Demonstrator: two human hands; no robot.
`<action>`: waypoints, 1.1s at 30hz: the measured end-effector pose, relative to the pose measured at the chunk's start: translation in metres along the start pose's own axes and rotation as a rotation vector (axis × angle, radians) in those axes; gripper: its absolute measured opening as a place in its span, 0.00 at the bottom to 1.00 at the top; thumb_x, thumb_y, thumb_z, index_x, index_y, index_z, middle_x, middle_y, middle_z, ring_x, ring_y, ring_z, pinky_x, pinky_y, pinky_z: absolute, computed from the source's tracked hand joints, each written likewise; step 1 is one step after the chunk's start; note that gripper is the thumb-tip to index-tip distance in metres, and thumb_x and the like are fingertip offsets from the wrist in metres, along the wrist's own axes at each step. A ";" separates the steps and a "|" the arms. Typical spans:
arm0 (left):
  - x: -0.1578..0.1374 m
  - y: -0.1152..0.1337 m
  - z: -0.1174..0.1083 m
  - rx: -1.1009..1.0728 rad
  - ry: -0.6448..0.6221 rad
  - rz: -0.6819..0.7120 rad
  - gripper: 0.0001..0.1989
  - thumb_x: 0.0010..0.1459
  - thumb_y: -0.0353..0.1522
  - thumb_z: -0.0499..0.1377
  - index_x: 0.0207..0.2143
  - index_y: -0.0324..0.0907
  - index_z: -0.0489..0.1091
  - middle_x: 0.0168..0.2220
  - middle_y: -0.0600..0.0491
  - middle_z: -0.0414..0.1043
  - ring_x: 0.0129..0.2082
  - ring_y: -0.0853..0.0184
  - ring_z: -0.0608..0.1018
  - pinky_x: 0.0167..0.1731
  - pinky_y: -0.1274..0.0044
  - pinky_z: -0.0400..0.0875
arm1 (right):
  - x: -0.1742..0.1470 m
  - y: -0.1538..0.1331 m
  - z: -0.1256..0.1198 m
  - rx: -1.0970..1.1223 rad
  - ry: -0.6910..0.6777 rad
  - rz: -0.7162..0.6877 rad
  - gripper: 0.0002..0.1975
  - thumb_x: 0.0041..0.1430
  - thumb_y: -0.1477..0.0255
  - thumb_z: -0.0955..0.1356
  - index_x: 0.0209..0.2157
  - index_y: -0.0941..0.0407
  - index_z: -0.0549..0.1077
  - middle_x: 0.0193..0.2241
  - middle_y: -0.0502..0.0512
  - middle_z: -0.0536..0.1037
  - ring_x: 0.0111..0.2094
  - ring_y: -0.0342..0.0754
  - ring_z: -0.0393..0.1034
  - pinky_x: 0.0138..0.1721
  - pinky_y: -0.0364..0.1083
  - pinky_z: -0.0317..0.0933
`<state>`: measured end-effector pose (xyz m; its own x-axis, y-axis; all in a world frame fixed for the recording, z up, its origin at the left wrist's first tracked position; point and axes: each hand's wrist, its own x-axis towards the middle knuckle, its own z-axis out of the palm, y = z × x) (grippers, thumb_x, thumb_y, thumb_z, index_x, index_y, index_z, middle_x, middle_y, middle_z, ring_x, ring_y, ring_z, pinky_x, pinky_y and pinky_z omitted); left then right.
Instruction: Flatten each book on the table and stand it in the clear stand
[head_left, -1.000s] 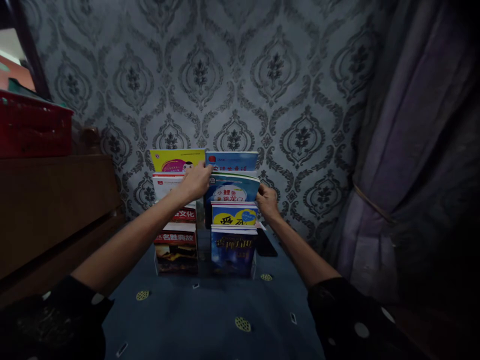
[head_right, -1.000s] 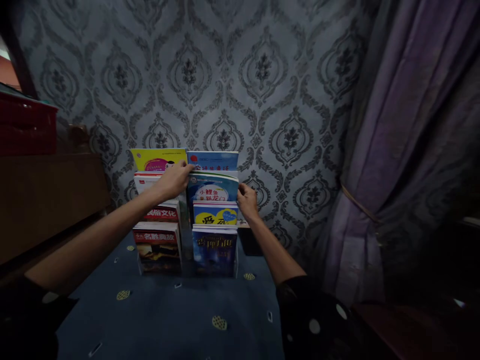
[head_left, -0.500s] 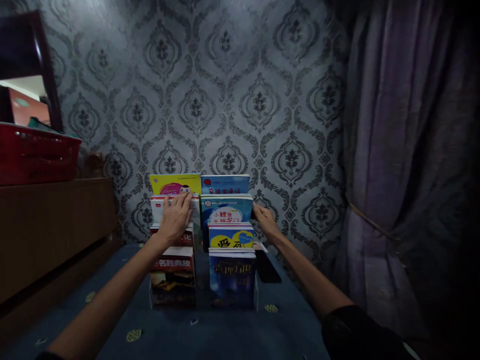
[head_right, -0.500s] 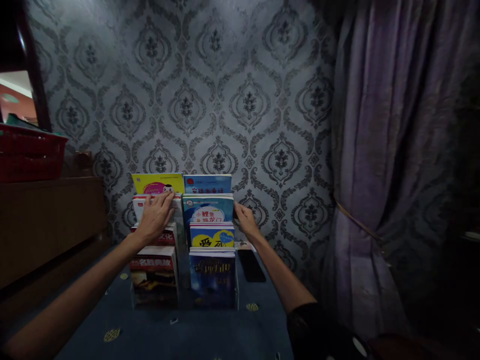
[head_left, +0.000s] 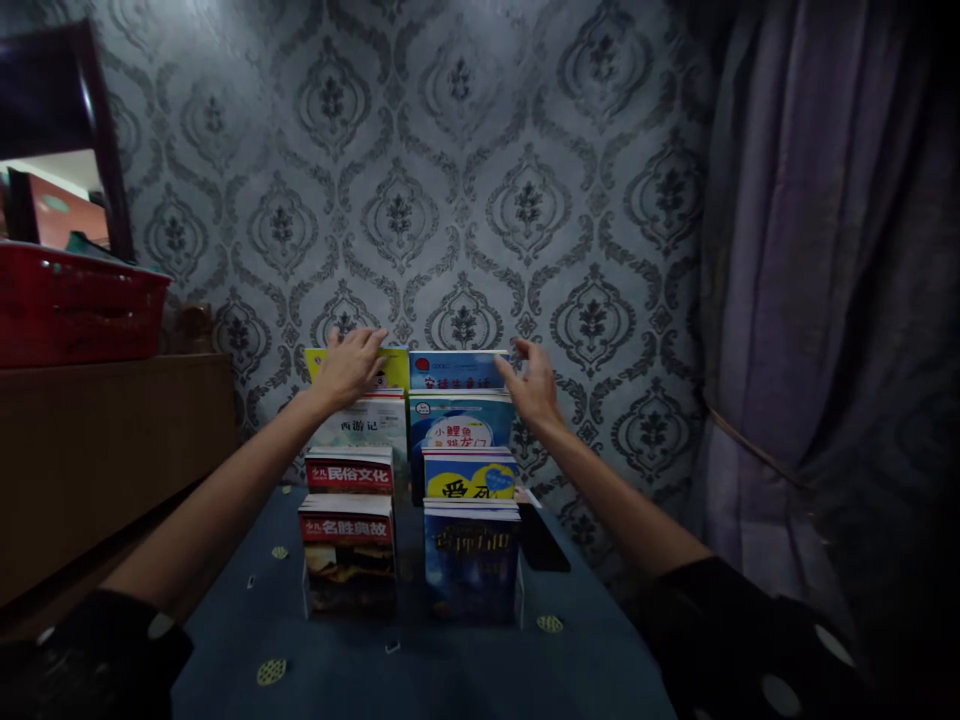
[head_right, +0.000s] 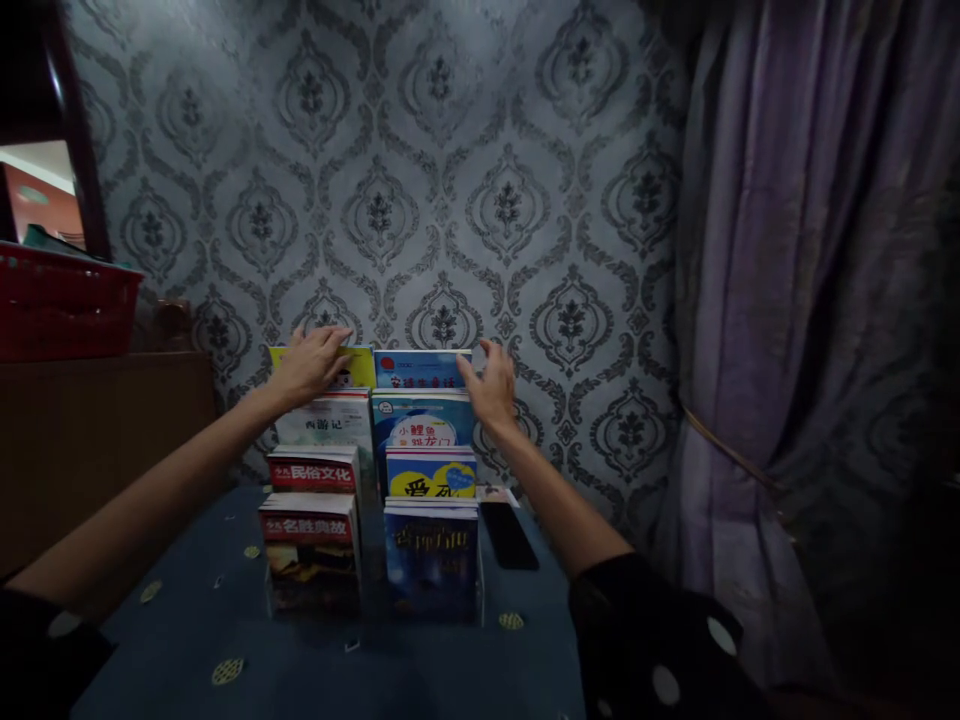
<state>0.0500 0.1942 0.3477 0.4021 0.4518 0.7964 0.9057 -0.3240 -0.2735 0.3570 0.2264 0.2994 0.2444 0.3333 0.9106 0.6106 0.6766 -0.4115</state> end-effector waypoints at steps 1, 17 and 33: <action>0.007 -0.002 -0.001 -0.004 -0.074 0.006 0.19 0.69 0.33 0.50 0.60 0.42 0.64 0.58 0.42 0.70 0.59 0.52 0.71 0.63 0.54 0.54 | 0.007 -0.010 0.003 -0.115 -0.054 -0.122 0.25 0.61 0.56 0.66 0.54 0.57 0.71 0.54 0.66 0.74 0.57 0.62 0.65 0.57 0.60 0.57; 0.013 -0.005 -0.003 -0.048 -0.167 0.022 0.11 0.69 0.34 0.47 0.43 0.44 0.69 0.45 0.46 0.78 0.47 0.56 0.76 0.55 0.60 0.61 | 0.021 -0.049 0.008 -0.345 -0.501 -0.429 0.14 0.64 0.73 0.64 0.47 0.52 0.78 0.44 0.58 0.78 0.47 0.57 0.68 0.53 0.56 0.54; 0.020 0.009 -0.007 -0.047 -0.215 0.047 0.14 0.71 0.34 0.45 0.46 0.43 0.69 0.47 0.45 0.77 0.48 0.55 0.76 0.53 0.61 0.63 | 0.025 -0.052 0.008 -0.406 -0.531 -0.442 0.14 0.65 0.71 0.64 0.48 0.52 0.79 0.44 0.59 0.78 0.45 0.56 0.68 0.47 0.54 0.58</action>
<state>0.0650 0.1944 0.3653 0.4675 0.6003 0.6489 0.8801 -0.3845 -0.2784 0.3252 0.2052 0.3431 -0.4130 0.4274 0.8042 0.8187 0.5610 0.1223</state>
